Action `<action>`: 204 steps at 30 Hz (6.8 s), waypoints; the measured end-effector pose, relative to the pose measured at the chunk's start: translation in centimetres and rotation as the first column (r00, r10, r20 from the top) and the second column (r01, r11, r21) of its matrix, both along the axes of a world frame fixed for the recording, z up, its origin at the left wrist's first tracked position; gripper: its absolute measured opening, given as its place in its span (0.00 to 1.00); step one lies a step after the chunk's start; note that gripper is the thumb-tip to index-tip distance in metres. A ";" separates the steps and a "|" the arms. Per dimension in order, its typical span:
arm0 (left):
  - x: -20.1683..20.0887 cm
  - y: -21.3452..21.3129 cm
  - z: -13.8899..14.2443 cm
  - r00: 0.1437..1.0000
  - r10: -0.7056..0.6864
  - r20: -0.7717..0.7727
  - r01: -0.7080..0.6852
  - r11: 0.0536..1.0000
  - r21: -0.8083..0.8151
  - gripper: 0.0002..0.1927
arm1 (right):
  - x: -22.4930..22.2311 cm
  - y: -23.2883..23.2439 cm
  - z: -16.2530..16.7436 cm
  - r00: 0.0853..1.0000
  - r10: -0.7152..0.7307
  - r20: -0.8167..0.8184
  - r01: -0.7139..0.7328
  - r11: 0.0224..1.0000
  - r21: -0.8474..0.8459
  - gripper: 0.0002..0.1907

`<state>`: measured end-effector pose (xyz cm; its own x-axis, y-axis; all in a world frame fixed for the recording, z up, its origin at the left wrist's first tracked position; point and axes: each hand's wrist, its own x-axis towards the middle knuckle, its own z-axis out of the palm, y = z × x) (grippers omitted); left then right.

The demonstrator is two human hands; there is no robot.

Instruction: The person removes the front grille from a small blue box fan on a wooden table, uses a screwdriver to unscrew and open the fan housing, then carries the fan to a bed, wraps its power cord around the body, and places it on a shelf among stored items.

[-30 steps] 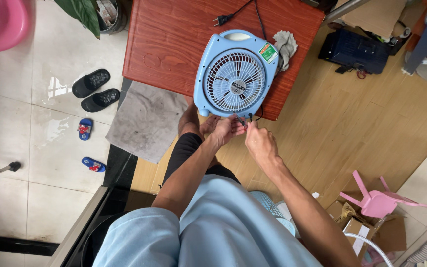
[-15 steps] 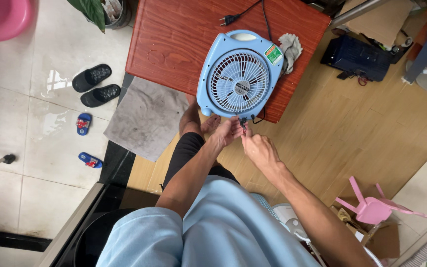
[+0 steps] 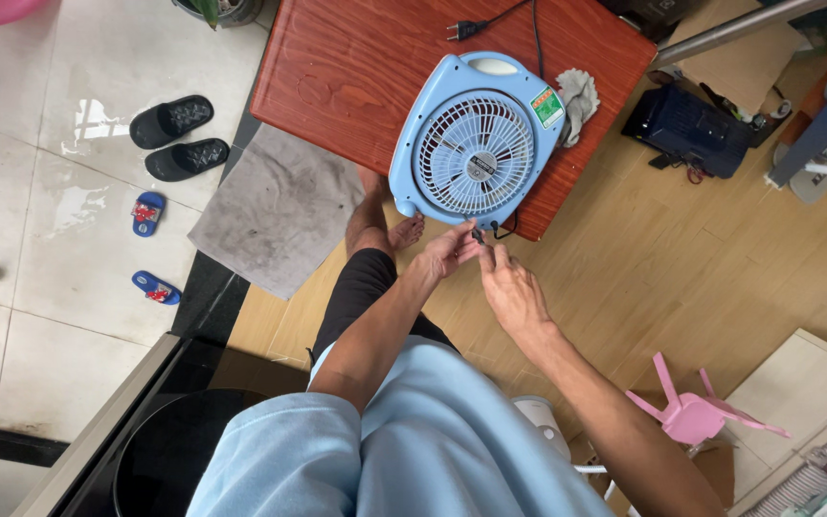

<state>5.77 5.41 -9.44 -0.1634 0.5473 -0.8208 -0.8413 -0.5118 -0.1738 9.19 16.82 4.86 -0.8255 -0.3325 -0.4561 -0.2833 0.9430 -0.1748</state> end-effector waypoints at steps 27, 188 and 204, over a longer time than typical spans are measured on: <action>-0.6 -1.0 1.5 0.995 0.101 -0.016 -0.097 0.982 0.163 0.17 | -2.2 -1.5 1.6 0.837 -0.501 0.222 0.515 0.857 -0.006 0.14; -30.7 1.7 0.7 -0.424 -0.906 0.003 0.233 -0.112 -0.966 0.54 | -19.5 16.3 -8.4 -0.101 -0.917 0.387 0.899 -0.250 -0.359 0.18; -30.4 -0.3 -0.7 -0.595 -0.803 -0.025 0.241 -0.148 -0.959 0.45 | -22.3 17.4 -11.5 0.115 -0.970 0.214 0.908 0.016 -0.419 0.18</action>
